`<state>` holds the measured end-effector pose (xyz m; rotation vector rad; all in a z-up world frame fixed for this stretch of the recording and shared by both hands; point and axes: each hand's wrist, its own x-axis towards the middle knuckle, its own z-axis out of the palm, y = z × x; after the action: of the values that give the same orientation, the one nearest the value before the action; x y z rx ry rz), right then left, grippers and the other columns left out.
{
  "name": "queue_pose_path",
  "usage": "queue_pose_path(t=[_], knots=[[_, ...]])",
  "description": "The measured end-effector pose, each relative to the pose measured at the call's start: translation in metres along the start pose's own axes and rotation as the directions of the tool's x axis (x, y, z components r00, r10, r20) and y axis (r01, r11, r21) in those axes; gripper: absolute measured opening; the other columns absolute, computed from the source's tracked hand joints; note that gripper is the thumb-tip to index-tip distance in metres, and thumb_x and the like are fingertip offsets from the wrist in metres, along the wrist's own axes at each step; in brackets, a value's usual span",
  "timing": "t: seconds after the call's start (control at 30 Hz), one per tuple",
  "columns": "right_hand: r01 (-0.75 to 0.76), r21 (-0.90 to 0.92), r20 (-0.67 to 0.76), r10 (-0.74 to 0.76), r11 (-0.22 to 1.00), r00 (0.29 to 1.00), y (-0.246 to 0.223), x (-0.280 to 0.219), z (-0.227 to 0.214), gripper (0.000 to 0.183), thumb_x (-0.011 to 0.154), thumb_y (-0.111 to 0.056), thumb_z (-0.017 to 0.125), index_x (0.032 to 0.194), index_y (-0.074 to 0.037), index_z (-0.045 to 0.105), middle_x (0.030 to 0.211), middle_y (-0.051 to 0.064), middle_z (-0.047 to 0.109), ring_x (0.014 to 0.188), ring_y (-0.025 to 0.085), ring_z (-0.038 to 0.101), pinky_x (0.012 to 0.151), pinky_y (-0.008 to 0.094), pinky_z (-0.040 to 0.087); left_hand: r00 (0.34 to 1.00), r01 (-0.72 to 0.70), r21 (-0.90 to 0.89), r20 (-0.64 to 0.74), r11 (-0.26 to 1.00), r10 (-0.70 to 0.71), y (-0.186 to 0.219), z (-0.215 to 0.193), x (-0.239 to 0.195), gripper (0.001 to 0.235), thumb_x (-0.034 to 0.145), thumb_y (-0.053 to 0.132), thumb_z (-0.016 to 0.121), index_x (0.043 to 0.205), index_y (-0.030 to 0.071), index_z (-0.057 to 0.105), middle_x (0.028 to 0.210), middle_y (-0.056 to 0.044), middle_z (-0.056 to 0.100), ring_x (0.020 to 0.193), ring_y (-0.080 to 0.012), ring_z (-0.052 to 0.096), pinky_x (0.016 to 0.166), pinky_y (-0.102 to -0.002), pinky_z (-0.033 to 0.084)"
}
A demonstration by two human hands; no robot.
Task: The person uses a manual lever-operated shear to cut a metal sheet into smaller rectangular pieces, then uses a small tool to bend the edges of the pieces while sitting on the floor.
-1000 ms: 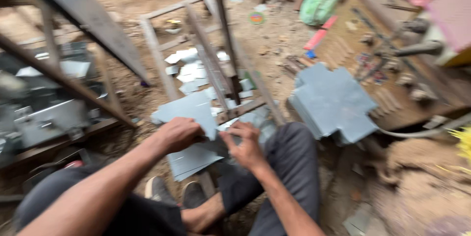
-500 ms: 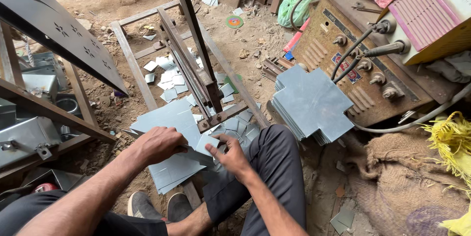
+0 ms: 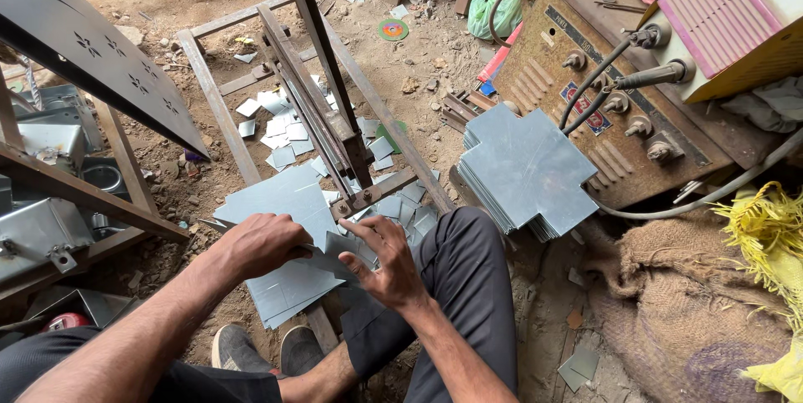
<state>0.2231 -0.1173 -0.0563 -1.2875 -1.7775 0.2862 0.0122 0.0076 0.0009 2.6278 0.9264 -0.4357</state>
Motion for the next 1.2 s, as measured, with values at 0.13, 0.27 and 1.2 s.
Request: queue_pose_path(t=[0.13, 0.27, 1.2], knots=[[0.083, -0.110, 0.002, -0.084, 0.990, 0.996, -0.003, 0.001, -0.003, 0.049, 0.107, -0.056, 0.050, 0.129, -0.018, 0.073, 0.108, 0.003, 0.063, 0.097, 0.017, 0.058, 0.097, 0.040, 0.046, 1.000, 0.019, -0.004, 0.020, 1.000, -0.019, 0.000, 0.002, 0.001, 0.016, 0.096, 0.028, 0.065, 0.100, 0.021, 0.079, 0.082, 0.000, 0.079, 0.066, -0.0152, 0.075, 0.058, -0.033, 0.059], [0.049, -0.166, -0.038, -0.056, 0.985, 0.998, -0.002, 0.004, -0.004, 0.047, 0.105, -0.054, 0.049, 0.124, -0.021, 0.078, 0.104, 0.003, 0.062, 0.092, 0.018, 0.055, 0.087, 0.036, 0.043, 1.000, 0.018, -0.010, 0.004, 1.000, -0.018, -0.001, 0.004, 0.002, 0.018, 0.096, 0.029, 0.064, 0.102, 0.020, 0.079, 0.084, 0.000, 0.079, 0.066, -0.0143, 0.075, 0.057, -0.031, 0.061], [-0.578, 0.261, 0.311, 0.499, 0.773, 0.809, 0.036, -0.009, 0.014, 0.071, 0.098, -0.069, 0.041, 0.102, -0.010, 0.081, 0.105, 0.008, 0.071, 0.109, 0.026, 0.068, 0.099, 0.048, 0.051, 1.000, 0.002, 0.009, 0.001, 1.000, -0.002, 0.002, 0.002, 0.002, 0.017, 0.096, 0.029, 0.065, 0.099, 0.020, 0.079, 0.083, -0.001, 0.079, 0.067, -0.0154, 0.075, 0.059, -0.034, 0.059]])
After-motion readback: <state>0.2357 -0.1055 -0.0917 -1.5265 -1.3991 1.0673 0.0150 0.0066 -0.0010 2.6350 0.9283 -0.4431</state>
